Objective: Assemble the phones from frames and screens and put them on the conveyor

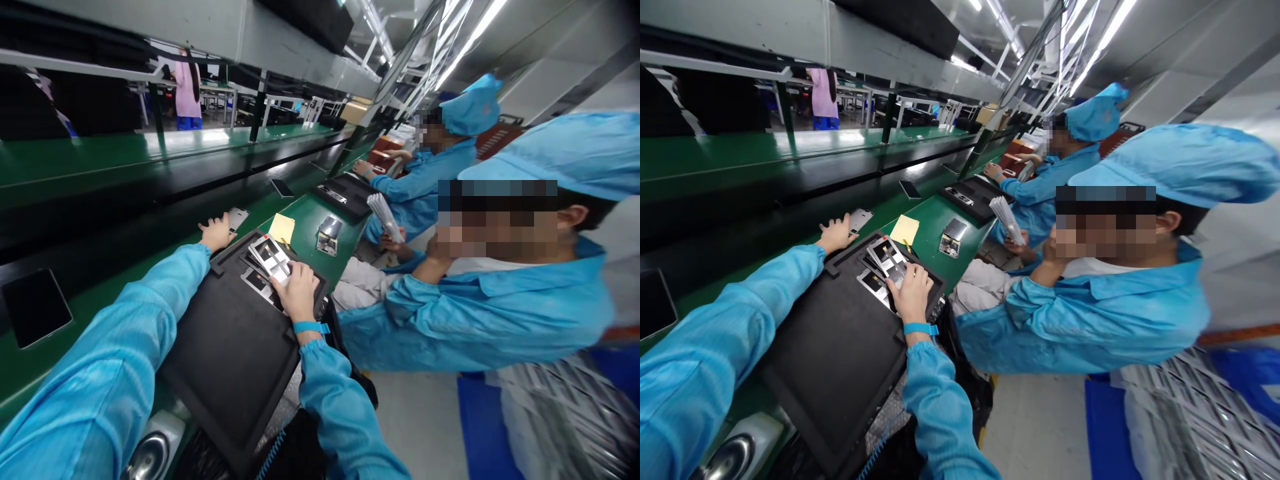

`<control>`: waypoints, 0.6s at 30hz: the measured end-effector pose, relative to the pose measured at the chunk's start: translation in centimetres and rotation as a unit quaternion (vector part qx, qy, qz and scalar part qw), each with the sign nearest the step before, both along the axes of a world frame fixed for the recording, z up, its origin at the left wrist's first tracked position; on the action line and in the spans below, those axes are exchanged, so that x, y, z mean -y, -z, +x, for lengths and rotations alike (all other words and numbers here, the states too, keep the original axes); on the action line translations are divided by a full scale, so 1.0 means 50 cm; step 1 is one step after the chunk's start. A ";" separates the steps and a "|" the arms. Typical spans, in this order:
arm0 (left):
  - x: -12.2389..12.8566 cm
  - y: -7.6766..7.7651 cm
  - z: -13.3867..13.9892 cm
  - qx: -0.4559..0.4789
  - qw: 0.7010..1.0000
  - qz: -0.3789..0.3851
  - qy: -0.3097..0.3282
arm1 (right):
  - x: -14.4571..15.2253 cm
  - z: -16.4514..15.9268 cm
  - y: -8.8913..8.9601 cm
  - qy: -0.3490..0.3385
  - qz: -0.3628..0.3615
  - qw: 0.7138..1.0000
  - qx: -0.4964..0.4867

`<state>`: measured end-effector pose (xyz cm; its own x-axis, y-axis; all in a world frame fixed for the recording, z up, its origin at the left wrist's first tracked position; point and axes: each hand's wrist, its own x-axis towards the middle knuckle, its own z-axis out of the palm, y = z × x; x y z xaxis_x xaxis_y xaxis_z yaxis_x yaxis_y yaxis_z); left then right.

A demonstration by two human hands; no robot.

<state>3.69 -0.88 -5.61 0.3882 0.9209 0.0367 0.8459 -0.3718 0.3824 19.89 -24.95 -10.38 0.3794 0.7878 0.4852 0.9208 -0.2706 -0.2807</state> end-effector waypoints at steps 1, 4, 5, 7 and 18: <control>-0.005 -0.002 -0.010 0.016 1.000 0.000 0.001 | 0.000 0.000 0.000 0.005 0.003 1.000 0.004; -0.018 -0.020 -0.050 0.089 0.996 -0.001 -0.001 | -0.003 -0.001 -0.002 0.020 0.009 1.000 0.004; -0.020 -0.031 -0.069 0.121 0.993 0.001 -0.002 | -0.004 -0.002 -0.004 0.023 0.006 1.000 -0.005; -0.018 -0.060 -0.114 0.194 0.981 0.015 -0.005 | -0.005 -0.004 -0.010 0.021 -0.008 0.999 -0.034; 0.296 -0.265 -0.592 0.648 0.752 0.037 -0.113 | 0.007 -0.066 -0.165 -0.028 0.014 0.971 -0.238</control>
<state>-25.93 -15.69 7.62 -0.1850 0.9346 0.3038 -0.1756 -0.3356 0.9255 16.59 -25.29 -2.15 0.5233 0.8024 0.2869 0.6977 -0.2100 -0.6849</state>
